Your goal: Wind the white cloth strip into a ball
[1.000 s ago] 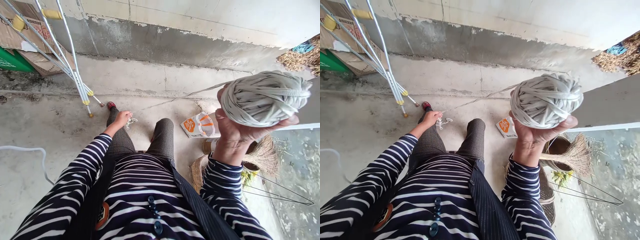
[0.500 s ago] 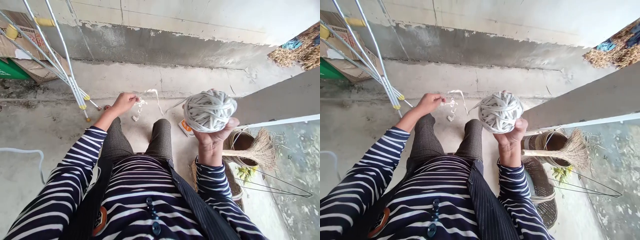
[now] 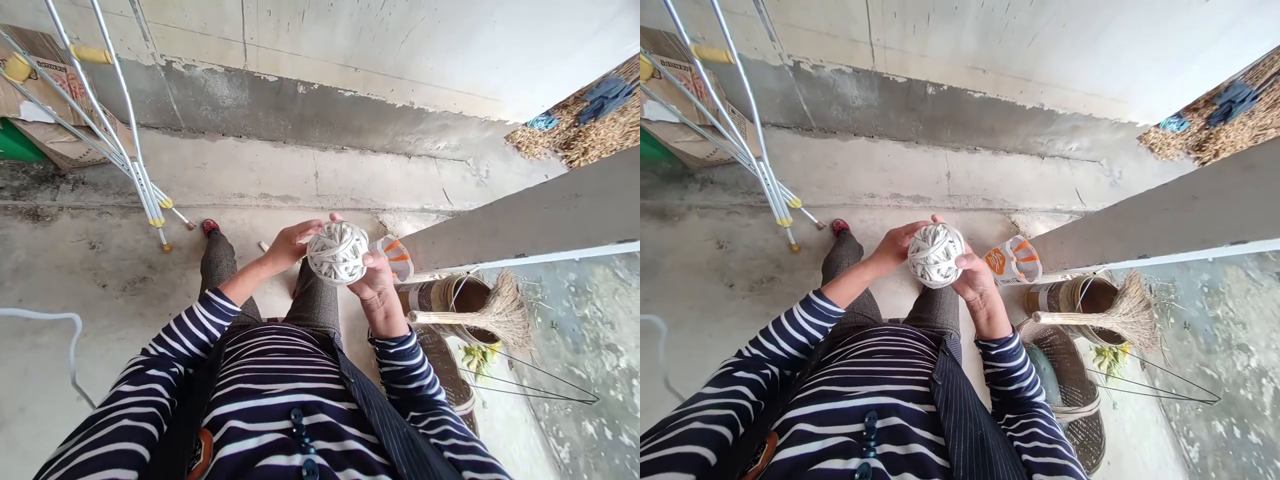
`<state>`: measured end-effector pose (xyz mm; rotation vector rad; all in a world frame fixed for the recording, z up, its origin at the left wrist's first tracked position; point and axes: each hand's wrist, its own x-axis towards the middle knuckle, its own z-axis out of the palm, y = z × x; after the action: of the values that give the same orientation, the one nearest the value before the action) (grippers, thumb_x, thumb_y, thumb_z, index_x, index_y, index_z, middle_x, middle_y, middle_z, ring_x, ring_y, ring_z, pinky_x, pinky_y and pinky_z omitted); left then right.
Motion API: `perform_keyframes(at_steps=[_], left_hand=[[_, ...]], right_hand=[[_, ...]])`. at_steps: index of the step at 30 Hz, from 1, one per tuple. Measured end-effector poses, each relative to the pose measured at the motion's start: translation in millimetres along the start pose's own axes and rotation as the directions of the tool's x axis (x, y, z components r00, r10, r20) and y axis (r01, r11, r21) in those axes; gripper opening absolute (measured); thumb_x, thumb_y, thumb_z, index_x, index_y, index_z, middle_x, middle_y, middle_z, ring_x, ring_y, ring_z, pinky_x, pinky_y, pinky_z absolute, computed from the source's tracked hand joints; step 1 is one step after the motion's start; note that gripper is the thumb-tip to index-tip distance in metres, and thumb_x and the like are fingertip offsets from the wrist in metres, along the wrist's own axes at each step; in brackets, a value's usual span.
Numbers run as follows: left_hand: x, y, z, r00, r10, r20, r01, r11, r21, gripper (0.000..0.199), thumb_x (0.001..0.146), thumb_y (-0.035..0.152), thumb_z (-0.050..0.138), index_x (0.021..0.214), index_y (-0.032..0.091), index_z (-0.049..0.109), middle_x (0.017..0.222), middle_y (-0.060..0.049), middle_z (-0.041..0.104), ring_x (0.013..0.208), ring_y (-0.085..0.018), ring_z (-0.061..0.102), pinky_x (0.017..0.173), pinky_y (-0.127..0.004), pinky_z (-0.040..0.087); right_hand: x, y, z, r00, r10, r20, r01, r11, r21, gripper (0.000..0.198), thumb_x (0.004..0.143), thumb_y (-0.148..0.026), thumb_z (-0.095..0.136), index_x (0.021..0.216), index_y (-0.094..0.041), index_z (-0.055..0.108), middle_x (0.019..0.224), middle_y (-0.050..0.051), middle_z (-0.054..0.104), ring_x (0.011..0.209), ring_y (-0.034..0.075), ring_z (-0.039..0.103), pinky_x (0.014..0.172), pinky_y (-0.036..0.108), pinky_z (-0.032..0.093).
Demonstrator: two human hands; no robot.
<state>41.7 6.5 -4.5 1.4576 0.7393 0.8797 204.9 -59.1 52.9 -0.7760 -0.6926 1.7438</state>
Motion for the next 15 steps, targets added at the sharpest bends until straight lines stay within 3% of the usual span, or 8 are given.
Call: perform_keyframes(at_steps=[4,8,11,15], left_hand=[[-9,-5,-6,0.995,-0.088,-0.039,0.087,0.995,-0.041,0.041,0.086,0.051,0.075,0.104,0.015,0.08,0.104,-0.01,0.081,0.098,-0.027,0.074,0.088,-0.037,0.058],[-14,1,-30,0.992,-0.118,-0.048,0.113,0.989,-0.099,0.038,0.083,0.051,0.077,0.09,0.014,0.078,0.079,-0.006,0.076,0.071,-0.019,0.069,0.069,-0.03,0.055],[-14,14,-54,0.991,-0.131,0.023,0.133,0.986,-0.101,0.03,0.085,0.043,0.075,0.078,0.014,0.076,0.075,-0.006,0.073,0.072,-0.017,0.068,0.073,-0.029,0.055],[-14,29,-79,0.989,-0.136,0.066,0.146,0.972,-0.184,0.033,0.084,0.043,0.079,0.071,0.014,0.073,0.067,-0.005,0.069,0.069,-0.019,0.068,0.075,-0.034,0.055]], right_hand=[[-3,5,-4,0.999,0.039,0.032,-0.037,0.998,-0.048,0.088,0.055,-0.027,0.068,0.142,-0.026,0.059,0.129,0.008,0.073,0.13,0.035,0.063,0.108,0.053,0.054],[-4,8,-14,0.999,0.044,0.011,-0.043,0.996,-0.074,0.083,0.055,-0.027,0.067,0.138,-0.025,0.061,0.125,0.009,0.075,0.125,0.035,0.065,0.104,0.053,0.056],[-1,12,-24,0.997,0.074,0.006,-0.073,0.994,-0.079,0.078,0.053,-0.025,0.066,0.131,-0.023,0.064,0.121,0.009,0.076,0.118,0.034,0.068,0.098,0.052,0.059],[6,16,-43,0.995,0.092,-0.044,-0.097,0.988,-0.122,0.065,0.054,-0.023,0.067,0.118,-0.023,0.067,0.108,0.006,0.077,0.101,0.028,0.071,0.091,0.044,0.059]])
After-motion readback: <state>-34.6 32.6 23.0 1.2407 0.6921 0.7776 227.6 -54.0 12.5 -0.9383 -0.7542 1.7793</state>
